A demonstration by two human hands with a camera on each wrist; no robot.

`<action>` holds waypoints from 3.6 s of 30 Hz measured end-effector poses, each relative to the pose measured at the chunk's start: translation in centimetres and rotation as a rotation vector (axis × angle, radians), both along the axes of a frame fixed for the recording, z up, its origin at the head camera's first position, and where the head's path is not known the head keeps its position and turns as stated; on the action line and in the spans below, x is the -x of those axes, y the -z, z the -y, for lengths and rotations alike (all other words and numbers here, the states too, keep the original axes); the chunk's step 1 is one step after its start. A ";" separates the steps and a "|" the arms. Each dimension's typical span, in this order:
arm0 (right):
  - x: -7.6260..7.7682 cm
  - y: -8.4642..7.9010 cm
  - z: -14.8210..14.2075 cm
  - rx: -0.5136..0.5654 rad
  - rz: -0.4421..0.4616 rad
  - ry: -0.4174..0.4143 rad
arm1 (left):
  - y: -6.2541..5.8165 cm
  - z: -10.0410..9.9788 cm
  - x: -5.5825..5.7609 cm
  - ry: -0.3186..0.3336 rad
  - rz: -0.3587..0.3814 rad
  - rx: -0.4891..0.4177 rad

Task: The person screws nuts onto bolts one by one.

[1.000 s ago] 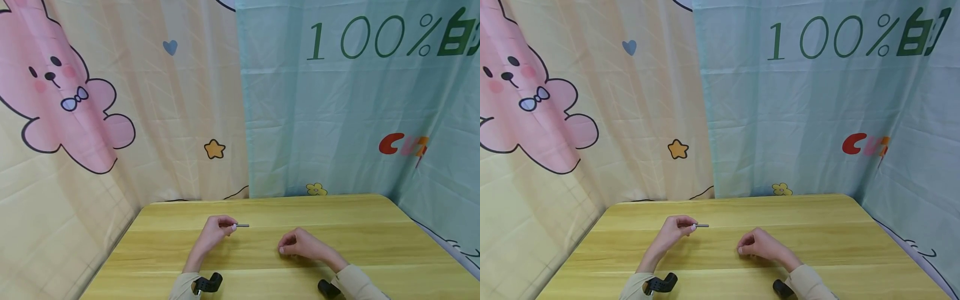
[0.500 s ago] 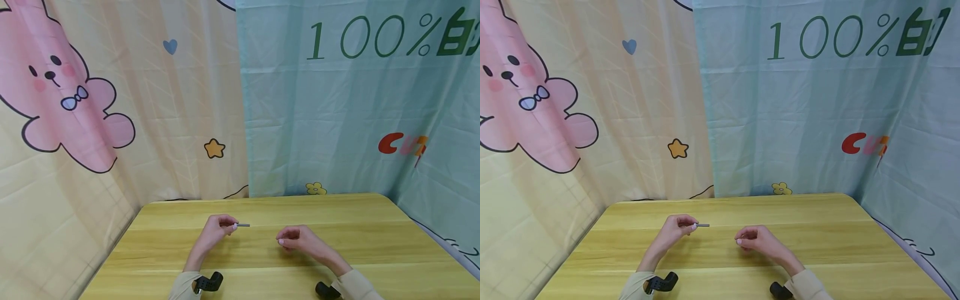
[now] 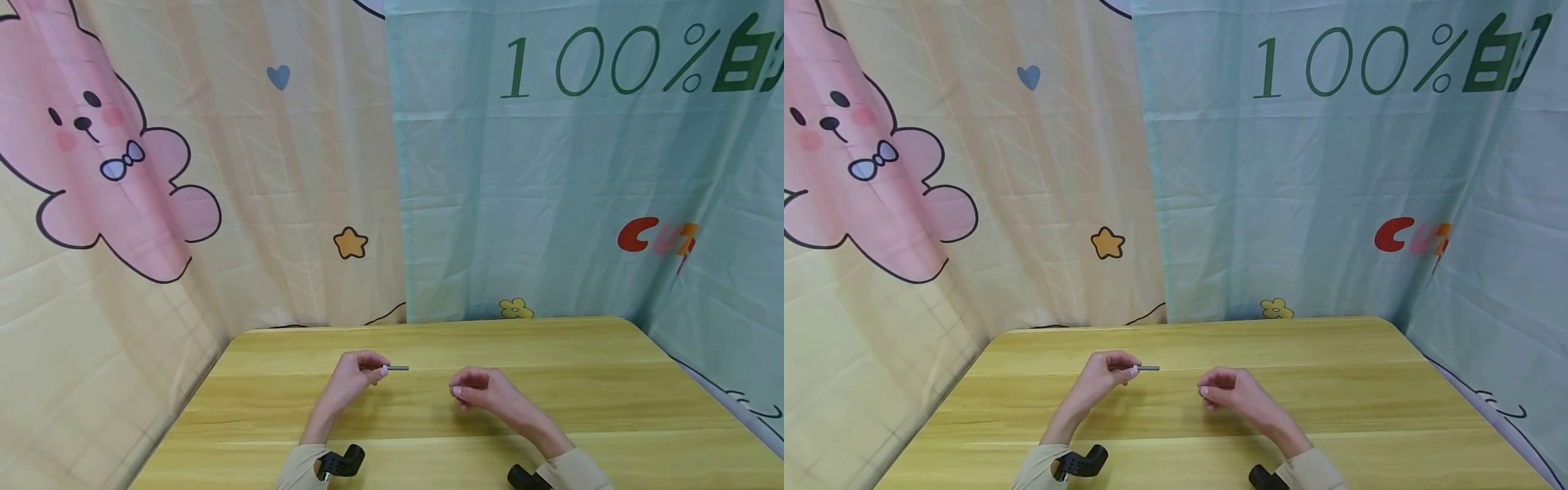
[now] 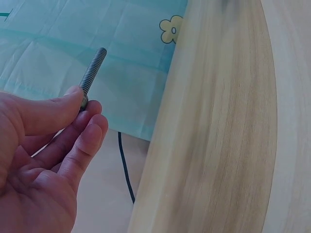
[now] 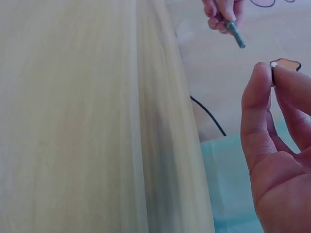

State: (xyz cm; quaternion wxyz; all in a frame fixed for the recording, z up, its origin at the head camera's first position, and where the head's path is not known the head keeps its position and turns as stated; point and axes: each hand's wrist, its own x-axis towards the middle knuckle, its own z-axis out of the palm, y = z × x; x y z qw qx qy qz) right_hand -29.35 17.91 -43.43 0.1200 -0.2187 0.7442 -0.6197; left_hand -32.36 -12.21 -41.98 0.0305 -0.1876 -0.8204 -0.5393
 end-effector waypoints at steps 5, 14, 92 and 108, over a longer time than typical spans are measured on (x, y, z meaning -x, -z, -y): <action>0.0 -0.2 0.1 0.091 0.030 0.022 | -0.1 0.0 0.1 -0.003 -0.009 -0.001; -0.2 -0.8 0.4 0.149 0.080 0.084 | -1.1 -0.3 -1.1 0.010 -0.025 -0.011; -0.8 -4.3 4.4 0.547 0.219 0.198 | -4.0 -1.8 -2.6 -0.019 -0.040 -0.097; -1.1 -4.3 5.4 0.526 0.194 0.204 | -4.2 -2.6 -2.8 0.034 -0.044 -0.093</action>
